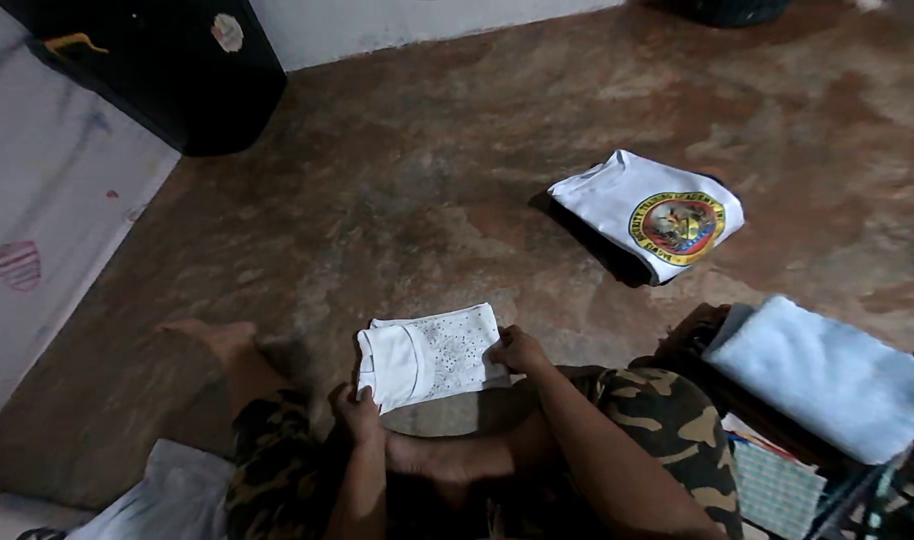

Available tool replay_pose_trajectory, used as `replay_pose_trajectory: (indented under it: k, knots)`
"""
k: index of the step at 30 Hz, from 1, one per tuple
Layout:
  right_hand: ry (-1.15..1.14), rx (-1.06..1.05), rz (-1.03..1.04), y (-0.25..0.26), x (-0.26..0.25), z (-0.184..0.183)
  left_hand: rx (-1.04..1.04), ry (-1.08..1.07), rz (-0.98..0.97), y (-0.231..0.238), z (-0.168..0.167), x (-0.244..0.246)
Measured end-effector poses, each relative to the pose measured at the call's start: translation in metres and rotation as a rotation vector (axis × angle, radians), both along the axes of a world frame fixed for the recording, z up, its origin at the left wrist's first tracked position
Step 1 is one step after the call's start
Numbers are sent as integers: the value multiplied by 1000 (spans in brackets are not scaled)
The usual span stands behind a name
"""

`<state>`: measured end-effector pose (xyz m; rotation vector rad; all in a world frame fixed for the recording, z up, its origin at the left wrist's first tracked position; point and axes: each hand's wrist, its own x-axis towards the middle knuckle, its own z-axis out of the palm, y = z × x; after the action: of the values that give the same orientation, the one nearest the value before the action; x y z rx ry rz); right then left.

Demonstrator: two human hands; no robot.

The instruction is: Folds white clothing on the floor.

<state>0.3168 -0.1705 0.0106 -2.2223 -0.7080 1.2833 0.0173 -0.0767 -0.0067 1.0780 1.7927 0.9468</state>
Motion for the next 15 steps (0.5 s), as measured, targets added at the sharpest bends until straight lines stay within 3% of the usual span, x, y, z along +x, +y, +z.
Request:
replay_pose_trajectory:
  k: [3,6,10,15]
  knots:
    - [154,53,-66,-1,2,0,-93,12,30,-30,29,18]
    - [258,58,-156,2,3,3,-415,-329,-36,-66,56,48]
    - [262,-6,-128,5,1,2,-819,-647,-177,-80,41,66]
    - [327,34,15,4,-2,10,-697,-667,-22,-69,24,81]
